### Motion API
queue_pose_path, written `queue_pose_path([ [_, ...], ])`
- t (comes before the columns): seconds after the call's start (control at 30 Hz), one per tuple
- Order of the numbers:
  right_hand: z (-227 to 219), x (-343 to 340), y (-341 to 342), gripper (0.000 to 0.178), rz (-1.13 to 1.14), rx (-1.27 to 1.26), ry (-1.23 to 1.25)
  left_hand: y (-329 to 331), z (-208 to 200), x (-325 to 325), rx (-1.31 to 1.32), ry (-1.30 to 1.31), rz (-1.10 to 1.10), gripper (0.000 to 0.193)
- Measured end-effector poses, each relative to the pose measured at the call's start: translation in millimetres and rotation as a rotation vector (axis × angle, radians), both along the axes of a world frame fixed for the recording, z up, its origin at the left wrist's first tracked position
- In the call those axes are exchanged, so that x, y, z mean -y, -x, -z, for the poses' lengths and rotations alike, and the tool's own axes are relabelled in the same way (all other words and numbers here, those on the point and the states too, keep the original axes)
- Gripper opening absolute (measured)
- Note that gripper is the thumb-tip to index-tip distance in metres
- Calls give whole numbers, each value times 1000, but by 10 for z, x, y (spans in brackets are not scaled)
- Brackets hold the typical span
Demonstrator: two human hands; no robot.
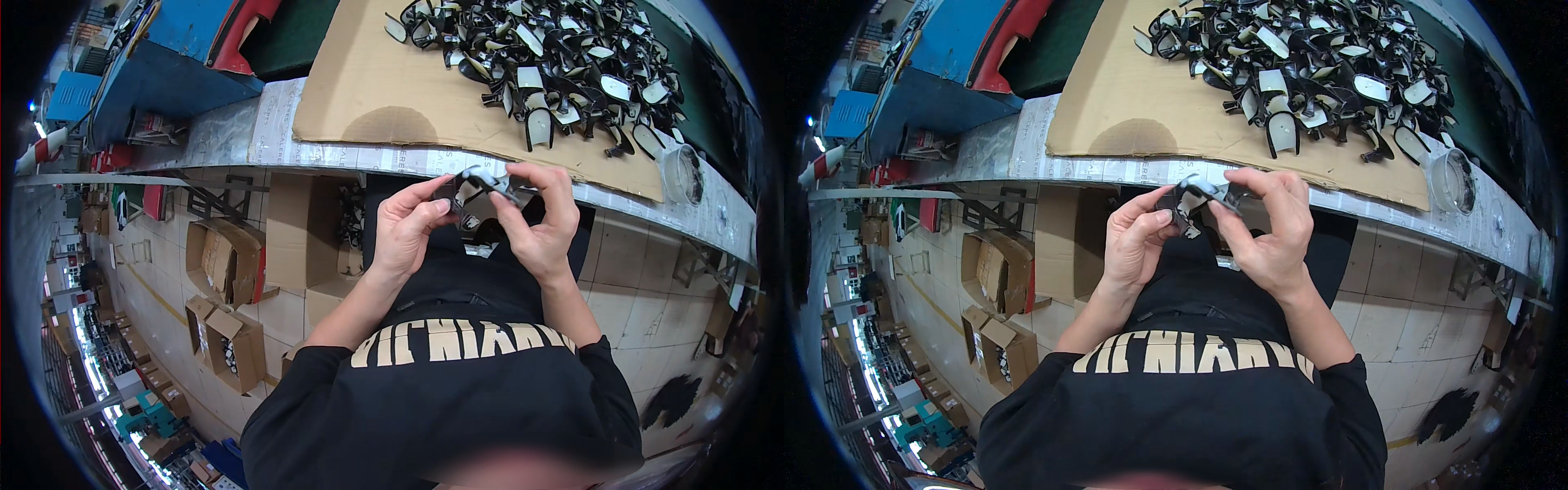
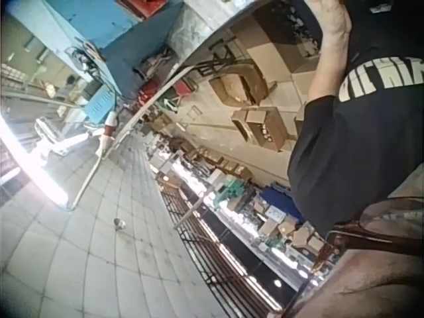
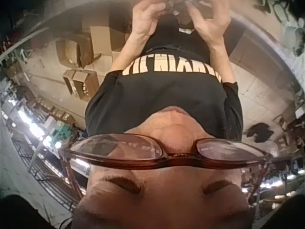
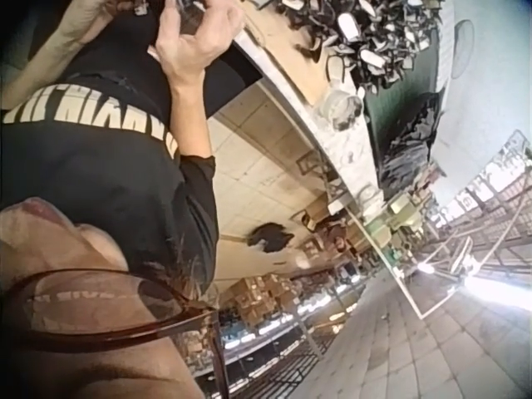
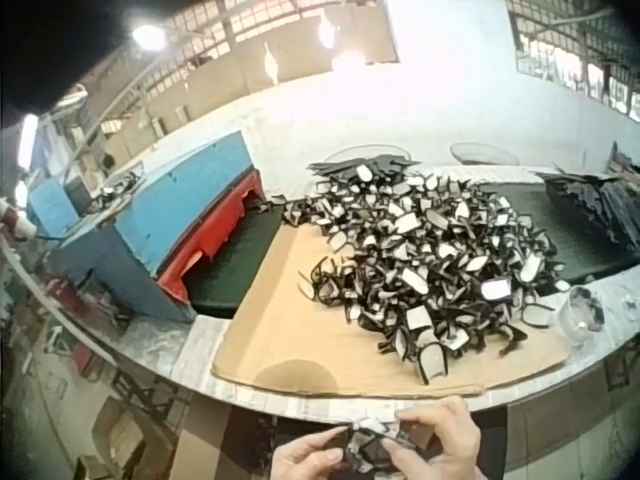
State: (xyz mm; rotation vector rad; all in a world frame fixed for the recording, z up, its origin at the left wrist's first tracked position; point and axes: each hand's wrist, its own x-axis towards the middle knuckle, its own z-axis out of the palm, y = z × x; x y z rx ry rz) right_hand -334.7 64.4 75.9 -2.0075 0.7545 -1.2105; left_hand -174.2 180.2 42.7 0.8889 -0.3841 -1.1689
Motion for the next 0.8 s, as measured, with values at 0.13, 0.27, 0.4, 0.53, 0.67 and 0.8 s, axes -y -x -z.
queue_pose_path([
  [0.13,58,98,24,33,75,10,42,7,5,-3,-25,11,2,33],
  [0.27,12,43,77,33,96,81,-18,-2,-6,34,-100,-31,-48,35],
  [0.4,74,-67,22,36,-74,-15,83,23,-34,62,-172,-33,-65,36],
  [0.53,89,17,22,34,52,-33,109,23,-49,80,-177,-77,-86,35],
  [0.67,272,186,67,32,159,-54,54,-35,-44,57,-296,-86,-70,37],
  [0.8,313,262,116,33,173,-31,3,-85,-41,61,-347,-141,-99,40],
])
